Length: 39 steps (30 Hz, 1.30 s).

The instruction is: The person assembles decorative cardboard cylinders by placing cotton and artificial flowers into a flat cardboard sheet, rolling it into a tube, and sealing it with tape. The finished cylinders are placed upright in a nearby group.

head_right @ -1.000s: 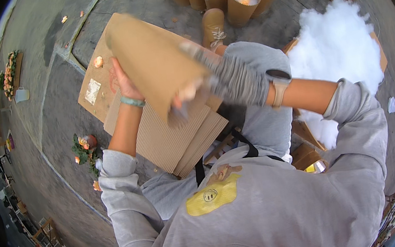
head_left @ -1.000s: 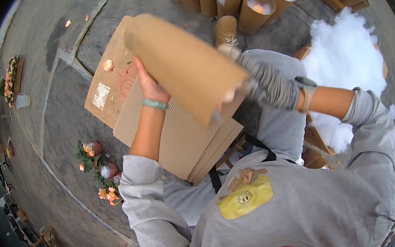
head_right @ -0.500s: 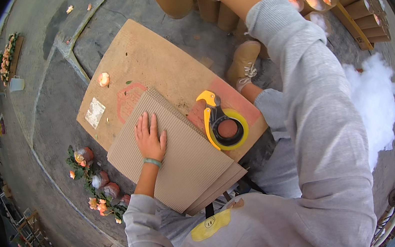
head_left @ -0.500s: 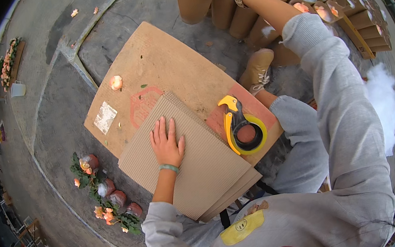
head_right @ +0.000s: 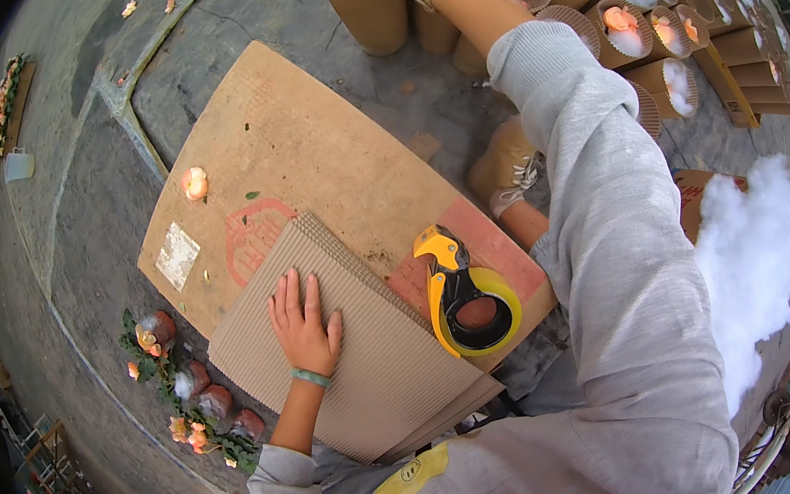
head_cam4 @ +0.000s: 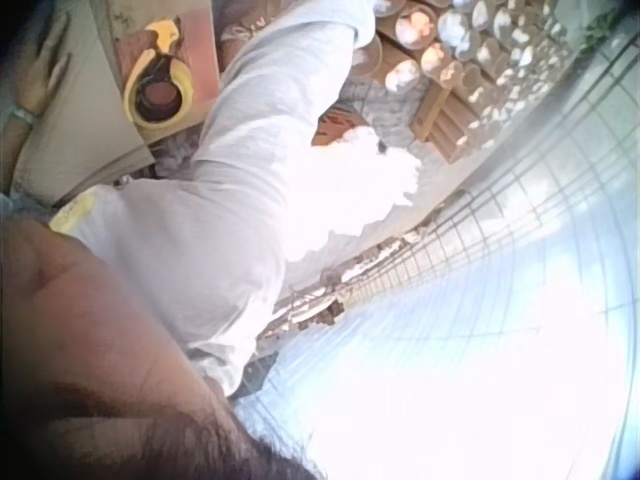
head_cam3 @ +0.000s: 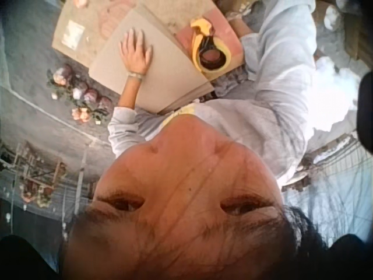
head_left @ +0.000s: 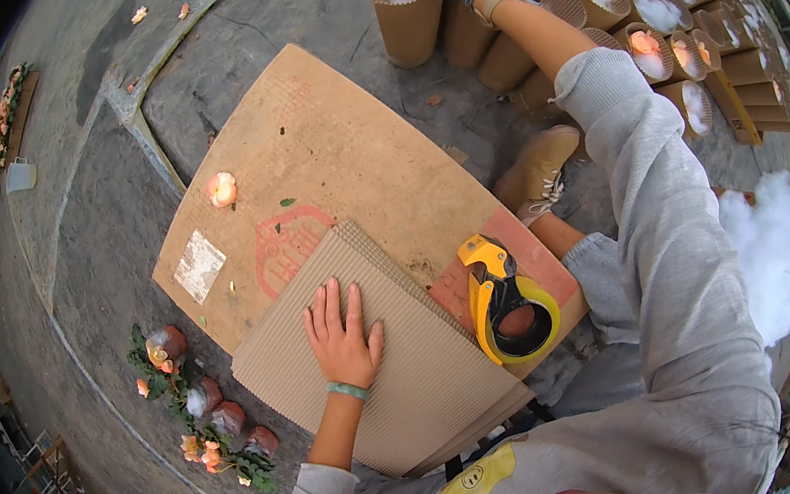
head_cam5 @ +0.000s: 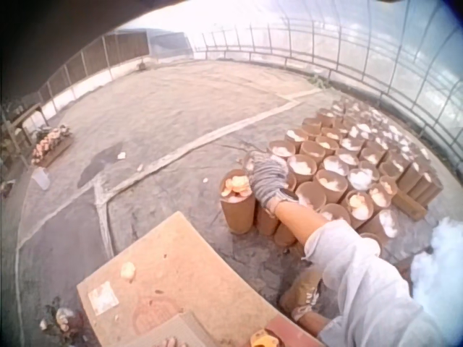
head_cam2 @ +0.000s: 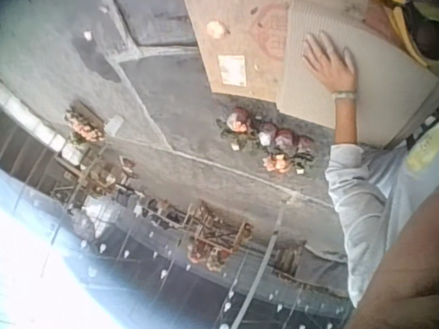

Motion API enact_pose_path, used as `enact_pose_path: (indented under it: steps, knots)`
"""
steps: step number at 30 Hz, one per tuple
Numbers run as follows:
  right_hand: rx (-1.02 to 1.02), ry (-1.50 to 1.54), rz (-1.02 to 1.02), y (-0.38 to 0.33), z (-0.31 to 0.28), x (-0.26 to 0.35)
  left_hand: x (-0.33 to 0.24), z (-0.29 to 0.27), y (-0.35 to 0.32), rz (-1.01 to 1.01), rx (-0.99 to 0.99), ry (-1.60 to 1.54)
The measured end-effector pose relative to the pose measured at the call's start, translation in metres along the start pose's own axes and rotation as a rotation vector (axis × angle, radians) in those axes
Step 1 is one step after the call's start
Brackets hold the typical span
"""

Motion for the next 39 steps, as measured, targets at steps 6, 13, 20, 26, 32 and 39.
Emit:
enact_pose_path:
  steps: [6, 13, 20, 26, 32, 39]
  knots:
    - [-0.337, -0.303, -0.464, -0.058, 0.04, 0.039, 0.0, -0.002, 0.0, -0.019, 0.014, -0.014]
    - [-0.194, -0.379, -0.305, -0.068, -0.064, -0.074, 0.007, 0.005, -0.004, 0.011, -0.053, 0.025]
    - [-0.741, -0.603, -0.015, -0.244, -0.337, -0.395, 0.015, 0.019, 0.004, 0.14, -0.005, 0.221]
    - [-0.055, 0.544, 0.751, -0.355, -0.367, -0.577, -0.014, -0.01, -0.02, 0.021, -0.193, 0.017]
    - [0.492, -0.291, 0.669, -0.432, -0.253, -0.461, -0.091, 0.003, -0.077, 0.02, -0.145, -0.069]
    - [-0.029, -0.143, 0.71, -0.415, -0.308, -0.524, -0.128, -0.005, -0.081, 0.058, -0.142, -0.223]
Point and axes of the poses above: each hand's wrist, its own y-axis towards the middle knuckle, its own z-axis out of the palm, x = y × z, the point moved 5 cm from there along y, towards the middle knuckle, and after that the axes turned 4 degrees about -y, right-handed, at the moved point
